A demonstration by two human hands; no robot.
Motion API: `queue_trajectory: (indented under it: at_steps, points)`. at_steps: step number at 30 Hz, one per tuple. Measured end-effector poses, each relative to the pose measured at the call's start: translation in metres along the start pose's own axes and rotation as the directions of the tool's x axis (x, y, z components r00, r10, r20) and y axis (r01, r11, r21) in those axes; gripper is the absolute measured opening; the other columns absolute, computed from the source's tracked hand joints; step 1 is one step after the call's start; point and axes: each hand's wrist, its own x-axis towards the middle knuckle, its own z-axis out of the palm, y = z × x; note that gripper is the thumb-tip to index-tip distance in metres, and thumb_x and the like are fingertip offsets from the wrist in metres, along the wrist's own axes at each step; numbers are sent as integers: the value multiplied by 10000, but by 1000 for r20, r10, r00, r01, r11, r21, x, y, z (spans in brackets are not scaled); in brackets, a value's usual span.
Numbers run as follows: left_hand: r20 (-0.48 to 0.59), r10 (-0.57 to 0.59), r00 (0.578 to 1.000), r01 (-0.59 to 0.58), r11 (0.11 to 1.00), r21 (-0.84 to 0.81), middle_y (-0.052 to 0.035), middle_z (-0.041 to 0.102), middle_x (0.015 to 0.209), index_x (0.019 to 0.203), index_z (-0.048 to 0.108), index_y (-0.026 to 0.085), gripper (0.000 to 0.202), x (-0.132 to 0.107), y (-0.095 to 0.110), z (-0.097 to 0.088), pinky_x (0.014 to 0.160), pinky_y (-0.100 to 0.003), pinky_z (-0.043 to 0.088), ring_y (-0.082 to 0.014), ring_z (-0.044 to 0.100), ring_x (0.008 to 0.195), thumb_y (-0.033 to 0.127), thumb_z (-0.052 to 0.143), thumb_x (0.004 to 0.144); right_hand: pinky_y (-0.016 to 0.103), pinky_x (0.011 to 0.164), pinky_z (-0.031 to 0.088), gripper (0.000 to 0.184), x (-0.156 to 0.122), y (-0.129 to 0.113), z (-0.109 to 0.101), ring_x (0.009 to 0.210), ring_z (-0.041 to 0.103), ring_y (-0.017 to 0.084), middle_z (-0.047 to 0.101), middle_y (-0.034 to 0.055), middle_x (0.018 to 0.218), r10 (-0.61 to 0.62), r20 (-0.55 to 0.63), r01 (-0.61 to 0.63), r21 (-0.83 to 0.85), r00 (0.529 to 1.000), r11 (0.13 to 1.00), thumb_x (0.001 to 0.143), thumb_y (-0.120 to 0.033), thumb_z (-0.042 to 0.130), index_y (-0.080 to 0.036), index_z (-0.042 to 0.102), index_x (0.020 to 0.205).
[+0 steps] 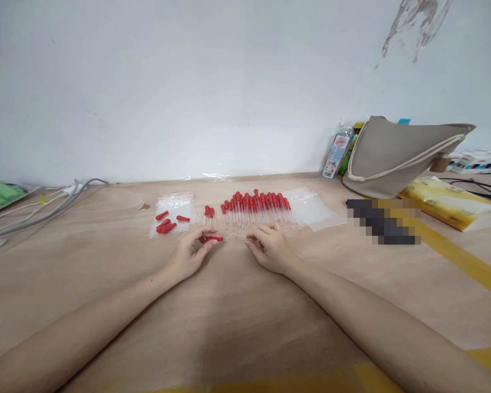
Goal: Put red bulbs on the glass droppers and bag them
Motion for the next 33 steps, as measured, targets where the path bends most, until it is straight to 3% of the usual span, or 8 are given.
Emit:
queue_trajectory:
  at_steps: [14,19,33]
  points:
    - [82,48,995,-49,999,13,-25,671,933,958,620,196,193,1,4,-1,790,-297,481,-157,609,868,279,474,862,299,727,333,114,2,-12,5,629,511,115,590,3,703,-16,16,14,71,1000,997,854,-240,467,-176,559,832]
    - [93,21,995,-21,1000,-1,-23,676,876,951,626,189,210,0,4,0,742,-281,493,-154,616,801,327,570,802,293,717,330,119,1,-9,7,651,508,120,586,5,692,-47,19,46,41,999,998,851,-234,476,-175,553,782]
    - [211,109,971,-102,994,-43,-39,672,863,908,644,192,201,-3,10,-5,741,-289,481,-154,610,798,295,479,857,334,805,233,183,4,-2,1,667,545,95,656,-7,806,-132,92,137,-53,987,989,871,-231,461,-241,642,848]
